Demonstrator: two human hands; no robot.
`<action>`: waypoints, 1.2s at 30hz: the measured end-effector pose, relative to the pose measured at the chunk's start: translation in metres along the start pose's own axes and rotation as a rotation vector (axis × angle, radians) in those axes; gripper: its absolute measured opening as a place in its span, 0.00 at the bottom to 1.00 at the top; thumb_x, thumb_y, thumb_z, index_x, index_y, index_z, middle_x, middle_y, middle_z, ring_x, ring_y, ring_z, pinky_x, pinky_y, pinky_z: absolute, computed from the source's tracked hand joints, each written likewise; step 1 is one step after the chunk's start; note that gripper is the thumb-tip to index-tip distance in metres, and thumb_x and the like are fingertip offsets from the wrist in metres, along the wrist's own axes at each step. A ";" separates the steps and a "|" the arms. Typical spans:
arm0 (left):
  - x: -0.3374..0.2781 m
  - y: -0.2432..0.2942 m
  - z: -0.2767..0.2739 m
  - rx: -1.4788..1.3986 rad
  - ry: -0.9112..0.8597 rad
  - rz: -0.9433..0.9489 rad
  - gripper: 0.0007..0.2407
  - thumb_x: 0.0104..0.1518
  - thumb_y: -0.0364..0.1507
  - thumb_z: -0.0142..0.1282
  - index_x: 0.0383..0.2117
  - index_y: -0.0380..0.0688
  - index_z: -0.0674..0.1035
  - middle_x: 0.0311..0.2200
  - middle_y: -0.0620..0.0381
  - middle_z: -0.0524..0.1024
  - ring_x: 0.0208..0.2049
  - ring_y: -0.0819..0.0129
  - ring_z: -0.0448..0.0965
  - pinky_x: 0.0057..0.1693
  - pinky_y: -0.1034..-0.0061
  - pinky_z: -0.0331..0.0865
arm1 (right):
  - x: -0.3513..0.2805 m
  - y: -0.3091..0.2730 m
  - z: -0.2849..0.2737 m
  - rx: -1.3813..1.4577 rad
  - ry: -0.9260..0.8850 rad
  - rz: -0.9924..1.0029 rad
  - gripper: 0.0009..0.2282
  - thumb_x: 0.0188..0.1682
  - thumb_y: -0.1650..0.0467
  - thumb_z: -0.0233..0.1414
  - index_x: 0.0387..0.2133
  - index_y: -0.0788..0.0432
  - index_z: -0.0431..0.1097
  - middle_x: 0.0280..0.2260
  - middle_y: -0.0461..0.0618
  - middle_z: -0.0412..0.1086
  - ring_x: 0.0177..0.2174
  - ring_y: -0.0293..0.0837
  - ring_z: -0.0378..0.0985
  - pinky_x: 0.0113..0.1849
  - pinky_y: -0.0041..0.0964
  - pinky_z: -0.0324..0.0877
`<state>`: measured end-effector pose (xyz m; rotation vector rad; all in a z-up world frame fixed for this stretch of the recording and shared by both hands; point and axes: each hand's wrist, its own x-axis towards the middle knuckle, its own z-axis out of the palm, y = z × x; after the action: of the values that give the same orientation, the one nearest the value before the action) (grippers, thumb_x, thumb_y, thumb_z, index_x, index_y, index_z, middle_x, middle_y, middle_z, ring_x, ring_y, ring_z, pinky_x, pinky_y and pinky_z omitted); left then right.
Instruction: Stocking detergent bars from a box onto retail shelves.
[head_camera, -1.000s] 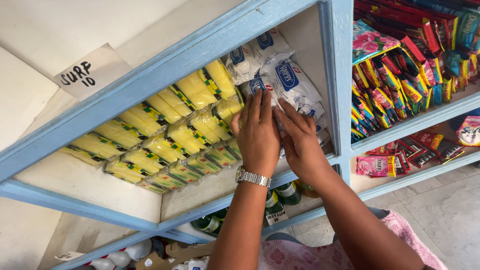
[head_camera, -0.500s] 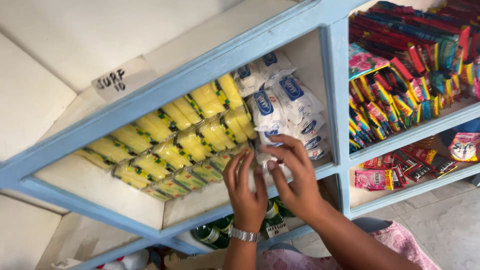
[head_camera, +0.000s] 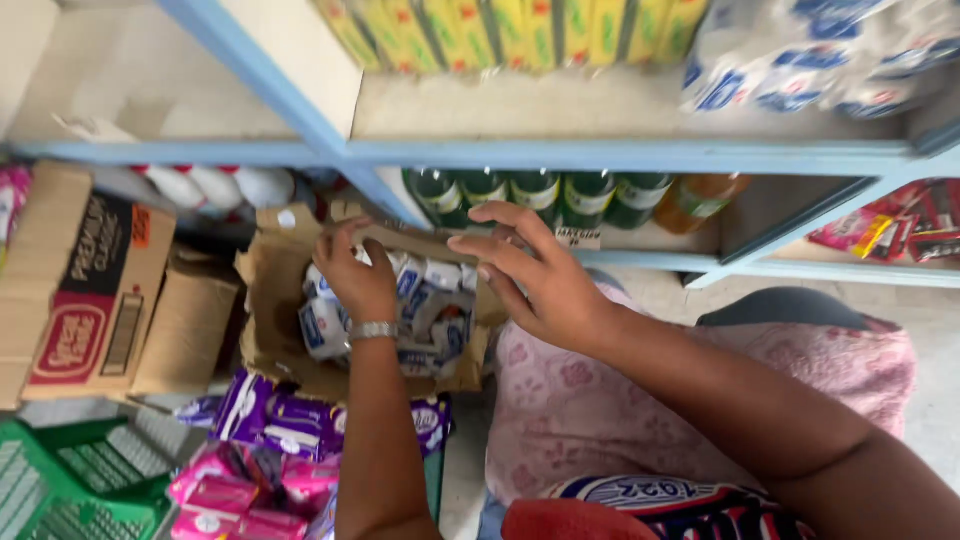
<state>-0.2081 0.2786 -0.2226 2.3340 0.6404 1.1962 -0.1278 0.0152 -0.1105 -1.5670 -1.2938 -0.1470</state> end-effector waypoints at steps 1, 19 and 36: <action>-0.001 -0.019 -0.002 0.064 -0.014 -0.032 0.11 0.52 0.17 0.56 0.40 0.45 0.80 0.45 0.47 0.75 0.49 0.45 0.71 0.57 0.54 0.65 | -0.004 0.002 0.009 0.003 -0.043 -0.002 0.18 0.54 0.82 0.52 0.57 0.56 0.69 0.60 0.55 0.58 0.49 0.49 0.73 0.47 0.40 0.71; -0.082 -0.196 0.050 1.041 -0.809 -0.735 0.45 0.53 0.49 0.59 0.71 0.51 0.40 0.76 0.58 0.33 0.71 0.24 0.30 0.61 0.30 0.52 | -0.046 0.056 0.083 -0.232 -0.751 0.194 0.22 0.46 0.71 0.55 0.57 0.51 0.67 0.65 0.58 0.50 0.58 0.62 0.63 0.55 0.50 0.65; -0.099 -0.204 0.059 0.759 -0.270 -0.516 0.27 0.47 0.37 0.69 0.50 0.49 0.66 0.58 0.47 0.68 0.59 0.44 0.70 0.60 0.51 0.67 | -0.038 0.052 0.079 -0.189 -0.694 0.233 0.20 0.49 0.70 0.54 0.57 0.53 0.67 0.66 0.57 0.49 0.56 0.55 0.67 0.54 0.45 0.68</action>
<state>-0.2512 0.3735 -0.4325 2.5611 1.6837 0.4185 -0.1420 0.0576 -0.2025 -2.0117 -1.6331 0.4744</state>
